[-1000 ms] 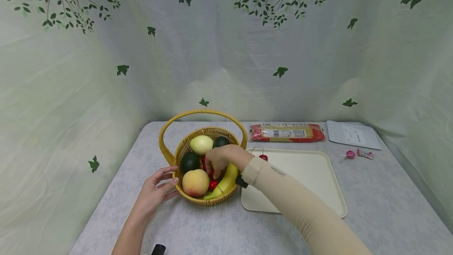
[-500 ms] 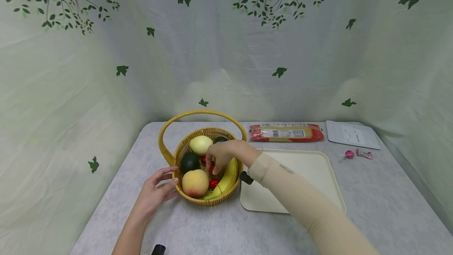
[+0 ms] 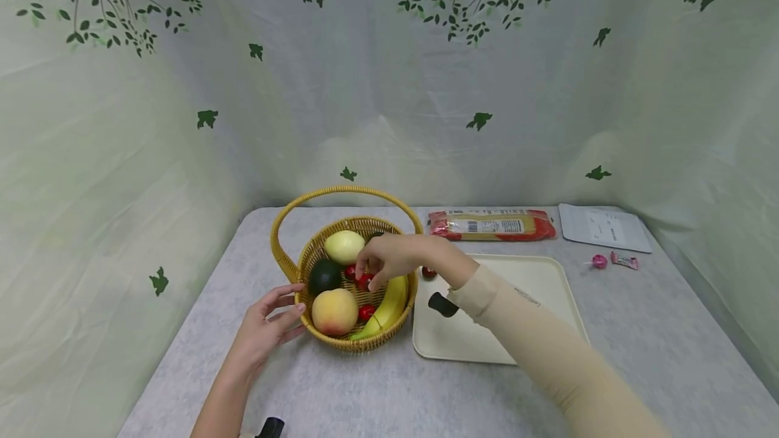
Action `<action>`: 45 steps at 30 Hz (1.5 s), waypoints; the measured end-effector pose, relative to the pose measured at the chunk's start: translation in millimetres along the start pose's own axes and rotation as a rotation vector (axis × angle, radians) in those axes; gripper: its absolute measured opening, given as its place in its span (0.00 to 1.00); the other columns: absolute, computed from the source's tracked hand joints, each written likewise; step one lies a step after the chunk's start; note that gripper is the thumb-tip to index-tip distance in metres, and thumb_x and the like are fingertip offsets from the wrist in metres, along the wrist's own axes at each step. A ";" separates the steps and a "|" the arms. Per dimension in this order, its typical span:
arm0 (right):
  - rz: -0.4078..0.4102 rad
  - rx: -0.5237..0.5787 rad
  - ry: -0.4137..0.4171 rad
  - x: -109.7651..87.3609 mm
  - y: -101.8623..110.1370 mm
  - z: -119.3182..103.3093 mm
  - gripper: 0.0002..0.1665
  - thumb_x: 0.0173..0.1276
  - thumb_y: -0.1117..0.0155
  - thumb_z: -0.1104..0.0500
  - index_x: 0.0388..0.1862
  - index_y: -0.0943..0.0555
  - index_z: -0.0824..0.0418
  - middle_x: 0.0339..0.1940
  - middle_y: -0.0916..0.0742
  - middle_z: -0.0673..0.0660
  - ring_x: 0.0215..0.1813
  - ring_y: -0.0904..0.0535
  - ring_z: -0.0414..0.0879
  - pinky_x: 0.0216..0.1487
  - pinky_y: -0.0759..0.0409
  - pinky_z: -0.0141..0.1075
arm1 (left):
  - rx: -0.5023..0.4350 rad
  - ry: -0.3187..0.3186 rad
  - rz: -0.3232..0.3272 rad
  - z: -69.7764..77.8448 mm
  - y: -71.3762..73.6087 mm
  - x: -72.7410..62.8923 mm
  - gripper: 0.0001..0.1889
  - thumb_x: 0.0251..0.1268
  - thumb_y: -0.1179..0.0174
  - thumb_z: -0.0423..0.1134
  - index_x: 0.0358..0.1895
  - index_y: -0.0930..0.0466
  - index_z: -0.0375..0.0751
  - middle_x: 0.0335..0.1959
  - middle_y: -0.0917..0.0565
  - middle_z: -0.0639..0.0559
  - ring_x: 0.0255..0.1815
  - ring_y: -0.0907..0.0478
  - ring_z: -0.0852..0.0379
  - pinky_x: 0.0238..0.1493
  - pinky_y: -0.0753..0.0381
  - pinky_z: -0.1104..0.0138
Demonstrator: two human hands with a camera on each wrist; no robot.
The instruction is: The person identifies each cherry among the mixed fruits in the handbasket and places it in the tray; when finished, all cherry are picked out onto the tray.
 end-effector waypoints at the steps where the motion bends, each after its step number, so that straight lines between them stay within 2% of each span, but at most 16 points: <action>1: 0.009 0.013 0.011 -3.1 0.3 0.8 0.13 0.76 0.27 0.58 0.57 0.13 0.56 0.43 0.12 0.52 0.43 0.21 0.42 0.43 0.22 0.29 | 0.001 0.000 -0.003 0.1 -0.2 0.1 0.28 0.80 0.35 0.38 0.78 0.29 0.42 0.67 0.28 0.40 0.53 0.15 0.61 0.55 0.07 0.60; 9: 0.086 0.060 0.068 -23.7 1.4 7.2 0.15 0.78 0.28 0.56 0.60 0.15 0.54 0.41 0.13 0.49 0.40 0.21 0.39 0.44 0.20 0.29 | 0.011 0.010 0.012 2.9 2.4 -1.0 0.27 0.81 0.36 0.38 0.78 0.29 0.43 0.66 0.28 0.41 0.53 0.15 0.62 0.56 0.07 0.59; 20: 0.193 0.090 0.048 -59.0 1.8 20.3 0.16 0.78 0.29 0.51 0.62 0.16 0.50 0.40 0.14 0.47 0.39 0.20 0.40 0.41 0.18 0.33 | 0.004 0.004 0.003 0.6 -0.2 0.5 0.28 0.80 0.35 0.39 0.78 0.29 0.42 0.66 0.28 0.41 0.53 0.15 0.62 0.55 0.07 0.60; 25: 0.227 0.111 0.056 -72.1 -0.6 25.7 0.17 0.78 0.29 0.52 0.62 0.16 0.52 0.41 0.13 0.47 0.40 0.17 0.40 0.44 0.13 0.33 | 0.004 0.002 0.004 0.7 -0.4 0.5 0.28 0.80 0.35 0.39 0.78 0.29 0.42 0.66 0.28 0.41 0.52 0.15 0.62 0.55 0.07 0.60; 31: 0.272 0.117 0.088 -88.3 -4.1 29.0 0.19 0.78 0.29 0.52 0.63 0.15 0.55 0.48 0.12 0.48 0.46 0.16 0.38 0.53 0.12 0.32 | 0.005 -0.004 0.002 0.5 -0.3 0.4 0.28 0.80 0.35 0.39 0.78 0.29 0.42 0.65 0.28 0.42 0.52 0.15 0.62 0.56 0.07 0.59; 34: 0.298 0.125 0.077 -98.1 -5.2 30.1 0.19 0.77 0.28 0.53 0.63 0.15 0.54 0.51 0.11 0.48 0.48 0.15 0.38 0.56 0.11 0.35 | -0.002 -0.006 -0.003 0.1 0.0 0.4 0.28 0.80 0.35 0.39 0.78 0.29 0.42 0.65 0.28 0.42 0.52 0.15 0.62 0.56 0.07 0.57; 37: 0.326 0.115 0.055 -108.9 -5.4 32.2 0.19 0.77 0.27 0.53 0.63 0.15 0.54 0.49 0.12 0.48 0.47 0.16 0.39 0.57 0.11 0.37 | -0.005 -0.008 -0.005 0.2 -0.5 0.4 0.28 0.80 0.35 0.39 0.78 0.29 0.41 0.65 0.28 0.42 0.52 0.15 0.62 0.56 0.07 0.58; 45: 0.381 0.086 0.014 -131.7 -4.8 40.8 0.19 0.75 0.26 0.54 0.62 0.15 0.53 0.46 0.12 0.45 0.47 0.17 0.40 0.57 0.12 0.36 | 0.001 -0.010 -0.001 1.1 -0.9 -0.4 0.28 0.81 0.36 0.38 0.78 0.29 0.41 0.65 0.28 0.41 0.52 0.15 0.62 0.55 0.07 0.60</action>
Point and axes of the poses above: each hand's wrist, its own x-axis towards the middle knuckle, its own y-axis out of the back of the hand, z = x × y, the point moved 2 cm from there along x, towards the middle knuckle
